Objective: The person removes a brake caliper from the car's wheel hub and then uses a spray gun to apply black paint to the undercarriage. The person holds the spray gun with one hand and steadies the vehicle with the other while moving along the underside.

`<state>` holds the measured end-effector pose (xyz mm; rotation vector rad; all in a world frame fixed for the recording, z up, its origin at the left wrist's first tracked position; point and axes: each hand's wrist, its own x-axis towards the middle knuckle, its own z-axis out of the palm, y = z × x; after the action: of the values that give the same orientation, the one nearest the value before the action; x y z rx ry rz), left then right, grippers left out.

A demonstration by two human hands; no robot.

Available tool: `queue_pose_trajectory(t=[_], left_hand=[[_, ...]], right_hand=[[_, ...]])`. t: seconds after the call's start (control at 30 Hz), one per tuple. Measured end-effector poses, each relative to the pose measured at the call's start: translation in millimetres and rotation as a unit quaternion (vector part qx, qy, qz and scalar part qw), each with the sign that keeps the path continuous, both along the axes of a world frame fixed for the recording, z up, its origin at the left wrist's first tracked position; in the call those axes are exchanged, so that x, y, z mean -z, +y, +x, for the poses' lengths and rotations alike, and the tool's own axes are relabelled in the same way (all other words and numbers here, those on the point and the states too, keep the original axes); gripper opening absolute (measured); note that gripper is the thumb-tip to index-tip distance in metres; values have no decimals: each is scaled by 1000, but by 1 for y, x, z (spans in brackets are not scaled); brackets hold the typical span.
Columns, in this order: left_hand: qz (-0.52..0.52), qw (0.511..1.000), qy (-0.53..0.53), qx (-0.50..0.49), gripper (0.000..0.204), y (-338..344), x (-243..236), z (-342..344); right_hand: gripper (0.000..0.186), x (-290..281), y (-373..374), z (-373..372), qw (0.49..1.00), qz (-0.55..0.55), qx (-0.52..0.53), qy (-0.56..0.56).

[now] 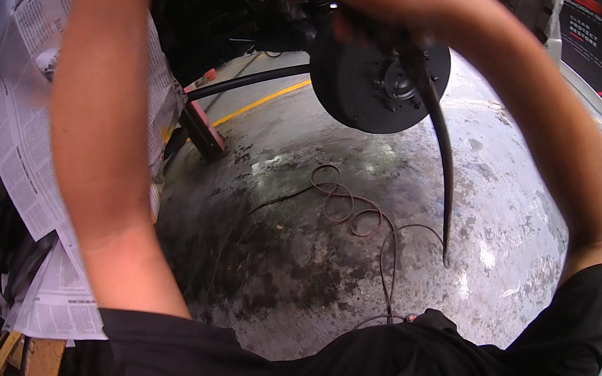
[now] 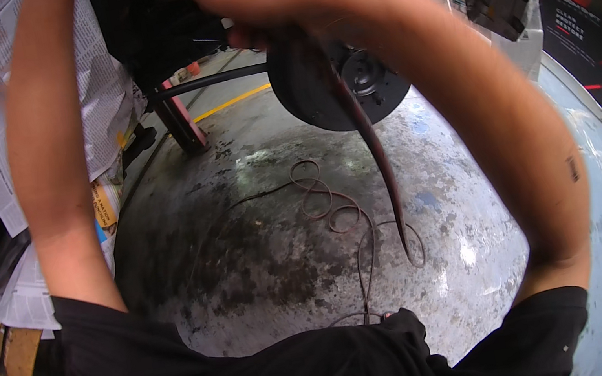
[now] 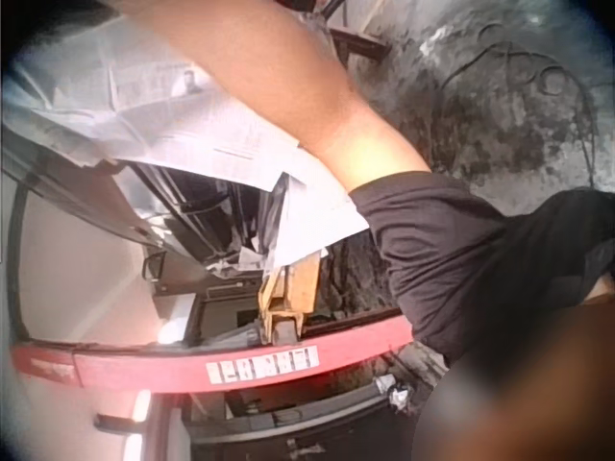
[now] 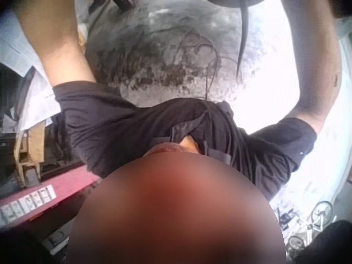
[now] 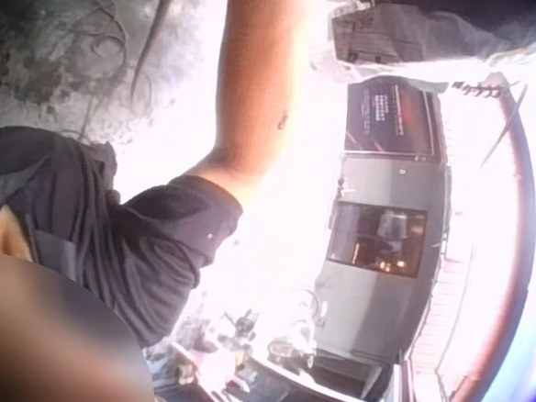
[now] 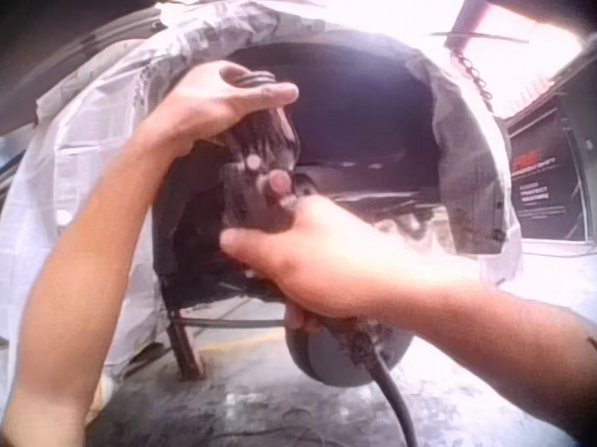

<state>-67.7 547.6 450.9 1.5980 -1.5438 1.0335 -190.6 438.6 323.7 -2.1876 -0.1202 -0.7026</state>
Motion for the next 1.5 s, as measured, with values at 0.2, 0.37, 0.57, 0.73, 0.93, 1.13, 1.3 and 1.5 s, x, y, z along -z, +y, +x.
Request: queue_pose_trajectory(t=[0.2,0.37,0.57,0.73,0.93,1.13,1.3,1.5], left_hand=[[-54,990,11,-127,89,-26,111,13],[-57,985,-22,-160,80,-27,204,18],[-18,973,96,-209,88,-26,276,7],[-10,956,90,-278,98,-26,307,-9],[55,923,120,-361,100,-31,317,-18],[40,901,167,-399,90,-38,331,-24],[16,909,200,-365,88,-44,332,-21],[-29,879,314,-358,104,-50,321,-17]], right_hand=[[41,135,-26,63,989,114,-78,-55],[56,231,-38,72,994,62,-85,-32],[52,314,-41,87,986,79,-130,-64],[54,354,-43,93,975,95,-184,-79],[58,369,-46,89,956,108,-272,-3],[62,382,-62,84,947,102,-304,6],[65,399,-71,87,927,142,-342,-58],[68,408,-84,91,900,171,-376,-138]])
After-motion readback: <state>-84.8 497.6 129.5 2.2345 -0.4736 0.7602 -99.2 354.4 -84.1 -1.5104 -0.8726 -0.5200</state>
